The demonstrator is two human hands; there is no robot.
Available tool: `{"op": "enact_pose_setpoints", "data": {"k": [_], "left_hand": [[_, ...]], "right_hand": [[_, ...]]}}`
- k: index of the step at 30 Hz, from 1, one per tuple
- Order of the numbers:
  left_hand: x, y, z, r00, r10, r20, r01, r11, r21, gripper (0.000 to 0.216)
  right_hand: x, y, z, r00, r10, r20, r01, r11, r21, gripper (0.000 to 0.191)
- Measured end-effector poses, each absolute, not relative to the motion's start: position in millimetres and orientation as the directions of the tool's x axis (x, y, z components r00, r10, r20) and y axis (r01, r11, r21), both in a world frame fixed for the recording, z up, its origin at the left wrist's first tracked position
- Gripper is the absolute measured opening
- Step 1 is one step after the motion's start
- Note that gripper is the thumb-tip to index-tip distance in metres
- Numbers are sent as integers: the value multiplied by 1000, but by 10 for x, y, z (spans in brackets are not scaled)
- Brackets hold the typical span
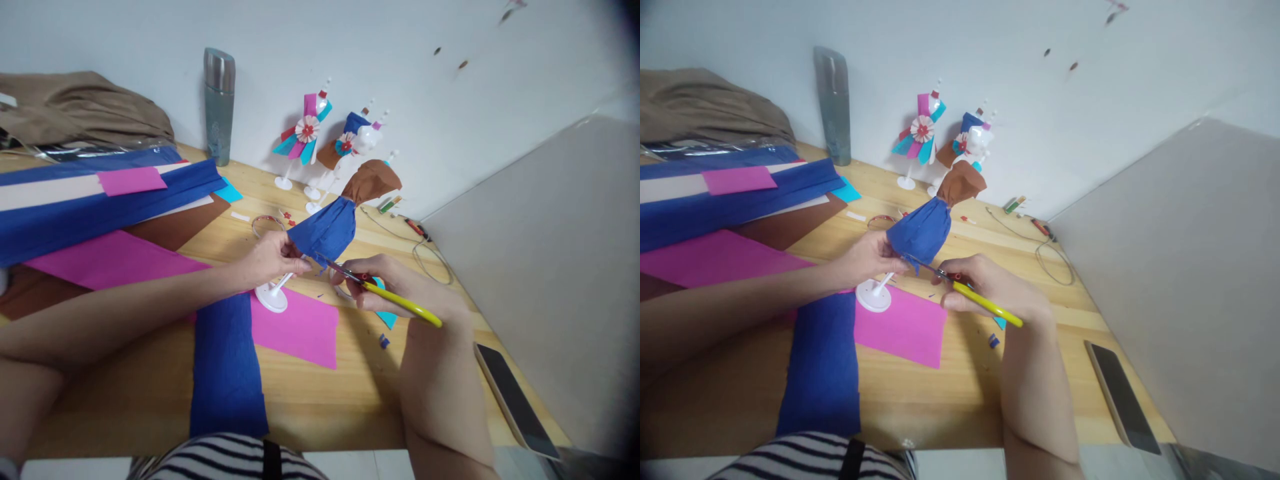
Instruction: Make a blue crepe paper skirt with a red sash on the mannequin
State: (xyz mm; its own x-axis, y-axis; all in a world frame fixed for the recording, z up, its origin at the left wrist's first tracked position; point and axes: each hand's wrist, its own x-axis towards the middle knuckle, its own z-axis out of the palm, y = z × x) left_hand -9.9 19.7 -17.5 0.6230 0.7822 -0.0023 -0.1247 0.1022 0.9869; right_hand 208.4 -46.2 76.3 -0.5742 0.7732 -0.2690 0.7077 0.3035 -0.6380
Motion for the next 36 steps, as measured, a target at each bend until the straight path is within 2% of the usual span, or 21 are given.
{"op": "enact_pose_setpoints", "data": {"k": [4,10,20,32,36], "left_hand": [[-92,212,-202,618,786,-3,-124,102,987,20],[-88,217,-217,610,792,24,-143,80,987,19],[-93,240,-206,601,799,-20,-102,102,990,21],[-98,219,-190,571,821,16,-176,103,979,21],[-90,215,-207,560,828,30,-206,105,973,27]], "right_hand": [[2092,-471,775,-565,785,-256,709,303,-636,51],[2109,-472,785,-583,778,-237,689,318,-652,67],[2171,-484,760,-541,799,-263,711,267,-651,67],[2155,-487,793,-426,847,-319,765,150,-626,58],[2146,-492,803,-417,844,-338,776,136,-616,59]]}}
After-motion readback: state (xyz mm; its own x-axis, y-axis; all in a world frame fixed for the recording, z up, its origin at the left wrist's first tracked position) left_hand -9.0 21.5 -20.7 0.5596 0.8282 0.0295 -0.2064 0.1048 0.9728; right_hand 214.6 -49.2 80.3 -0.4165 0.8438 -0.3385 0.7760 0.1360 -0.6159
